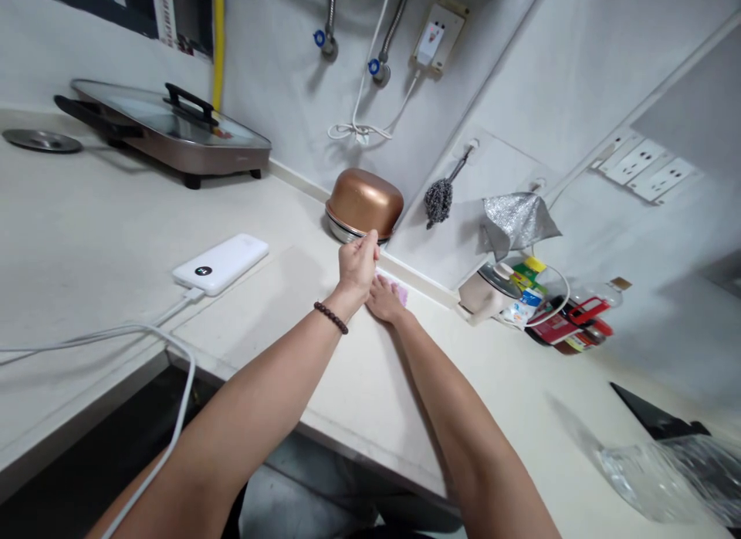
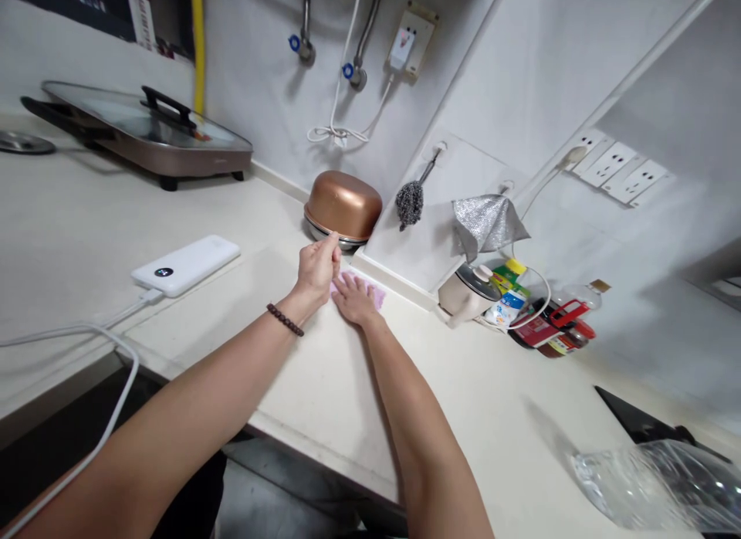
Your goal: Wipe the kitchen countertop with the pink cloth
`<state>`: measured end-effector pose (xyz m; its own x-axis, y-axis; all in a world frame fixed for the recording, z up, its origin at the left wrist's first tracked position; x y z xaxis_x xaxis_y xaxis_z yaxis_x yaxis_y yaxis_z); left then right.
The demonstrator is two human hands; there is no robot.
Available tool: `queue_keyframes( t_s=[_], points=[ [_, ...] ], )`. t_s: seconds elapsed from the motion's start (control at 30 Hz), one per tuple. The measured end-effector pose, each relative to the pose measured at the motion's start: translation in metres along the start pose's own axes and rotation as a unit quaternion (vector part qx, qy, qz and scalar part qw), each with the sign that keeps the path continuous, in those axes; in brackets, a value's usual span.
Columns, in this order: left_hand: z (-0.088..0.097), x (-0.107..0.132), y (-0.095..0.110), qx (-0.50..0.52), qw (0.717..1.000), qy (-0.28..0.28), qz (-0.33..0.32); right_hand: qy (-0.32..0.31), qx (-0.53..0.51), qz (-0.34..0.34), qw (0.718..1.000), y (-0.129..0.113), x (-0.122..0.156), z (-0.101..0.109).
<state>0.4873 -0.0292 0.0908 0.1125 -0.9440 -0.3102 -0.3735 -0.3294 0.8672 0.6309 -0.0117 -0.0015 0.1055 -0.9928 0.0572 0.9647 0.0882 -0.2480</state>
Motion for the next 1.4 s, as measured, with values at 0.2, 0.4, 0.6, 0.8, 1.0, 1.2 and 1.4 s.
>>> queue_keyframes(
  t_s=[0.2,0.4,0.6,0.8,1.0,1.2,1.4],
  points=[
    [0.004,-0.005,-0.006,0.054,0.998,0.004,0.022,-0.045,0.034,0.161,0.985,-0.062,0.093,-0.012],
    [0.006,-0.004,-0.012,0.065,0.997,0.011,0.041,-0.089,0.032,0.174,0.980,-0.057,0.200,0.006],
    [0.004,-0.002,-0.018,0.040,0.998,-0.001,0.049,-0.022,0.046,0.012,0.999,0.032,0.270,0.015],
    [0.004,-0.003,-0.026,-0.021,0.999,-0.028,0.040,0.036,0.039,-0.115,0.992,0.058,0.277,0.012],
    [-0.008,0.031,-0.035,-0.175,0.903,-0.391,-0.004,0.047,-0.035,-0.009,0.998,-0.012,0.237,0.002],
    [-0.017,0.075,-0.038,-0.204,0.724,-0.659,0.014,0.227,-0.158,0.060,0.959,-0.014,0.252,0.010],
    [-0.019,0.074,-0.041,-0.398,0.673,-0.622,-0.047,0.617,-0.139,-0.231,0.739,0.131,0.389,0.031]
  ],
)
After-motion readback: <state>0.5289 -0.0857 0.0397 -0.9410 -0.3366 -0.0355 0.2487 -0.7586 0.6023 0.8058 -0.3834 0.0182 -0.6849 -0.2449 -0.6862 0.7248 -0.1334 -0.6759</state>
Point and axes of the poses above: each hand's wrist, its own x-axis away from the middle knuckle, its own z-axis out of the back of the hand, y = z × x, the point moved 1 cm from there along -x, towards the middle knuckle, and after that the axes turned 2 degrees about -x, right-handed, at the moved point
